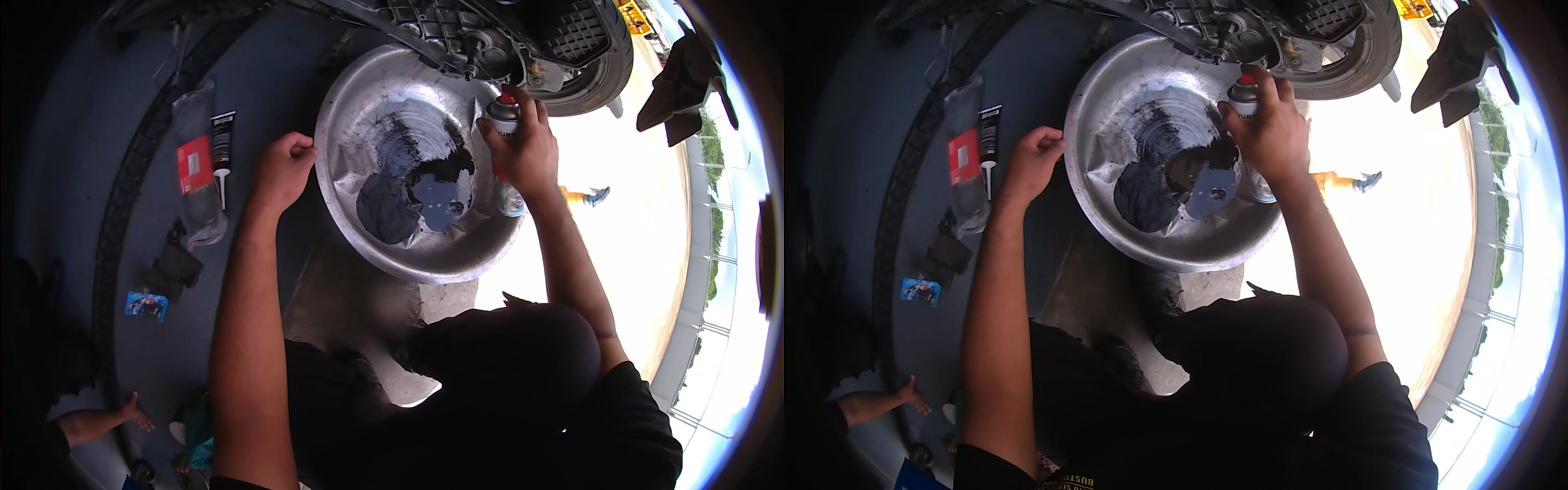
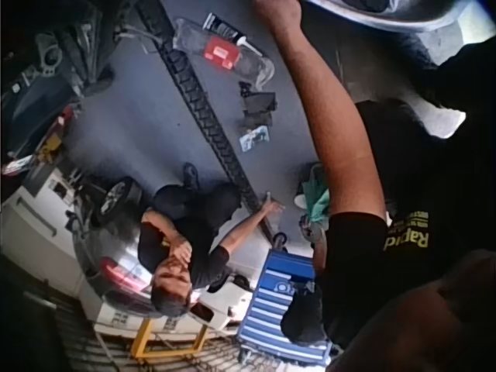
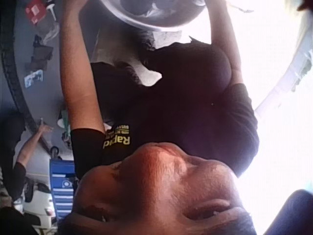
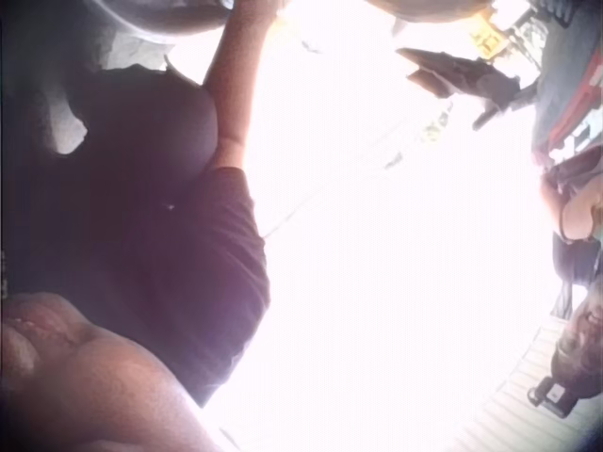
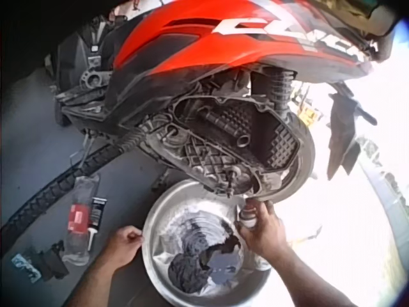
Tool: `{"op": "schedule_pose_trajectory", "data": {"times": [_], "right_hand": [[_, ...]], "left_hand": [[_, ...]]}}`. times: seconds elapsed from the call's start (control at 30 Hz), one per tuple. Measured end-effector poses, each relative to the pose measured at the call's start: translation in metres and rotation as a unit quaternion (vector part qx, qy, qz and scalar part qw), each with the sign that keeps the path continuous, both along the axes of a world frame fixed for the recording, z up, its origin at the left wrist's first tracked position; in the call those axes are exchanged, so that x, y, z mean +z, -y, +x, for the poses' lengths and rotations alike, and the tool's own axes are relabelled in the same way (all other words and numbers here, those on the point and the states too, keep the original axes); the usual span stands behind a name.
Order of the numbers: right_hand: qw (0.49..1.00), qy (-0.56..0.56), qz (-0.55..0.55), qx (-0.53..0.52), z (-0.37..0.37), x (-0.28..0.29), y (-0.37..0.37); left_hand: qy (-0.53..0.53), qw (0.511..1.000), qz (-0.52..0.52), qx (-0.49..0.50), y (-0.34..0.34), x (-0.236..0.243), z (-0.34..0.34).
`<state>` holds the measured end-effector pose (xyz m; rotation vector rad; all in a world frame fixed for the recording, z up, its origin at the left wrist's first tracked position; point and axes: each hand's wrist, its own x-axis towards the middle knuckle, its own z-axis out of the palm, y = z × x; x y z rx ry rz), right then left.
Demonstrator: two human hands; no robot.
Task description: The person cleans and lubricates motorcycle components using a spray bottle, brake cleaner, and a cloth before handling several drive parts and a tube of sealant.
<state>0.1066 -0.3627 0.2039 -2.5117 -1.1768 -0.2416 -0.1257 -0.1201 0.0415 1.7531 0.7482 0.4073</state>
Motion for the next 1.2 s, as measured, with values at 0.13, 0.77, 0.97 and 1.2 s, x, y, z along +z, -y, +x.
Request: {"op": "schedule_pose_trajectory", "data": {"times": [0.13,0.77,0.97,1.2], "right_hand": [[0.997,0.016,-0.044,0.062,-0.015,-0.011,-0.007],[0.999,0.036,-0.040,-0.007,-0.004,0.011,-0.001],[1.000,0.021,-0.012,0.006,-0.009,0.015,-0.004],[1.000,0.019,0.003,0.022,0.005,0.024,-0.003]], "left_hand": [[-0.007,1.000,0.003,-0.007,-0.001,0.000,-0.001],[-0.020,1.000,0.001,-0.021,0.000,0.002,0.003],[-0.026,1.000,-0.001,-0.017,-0.001,0.003,0.001],[-0.009,1.000,-0.008,-0.020,0.000,-0.002,0.001]]}}
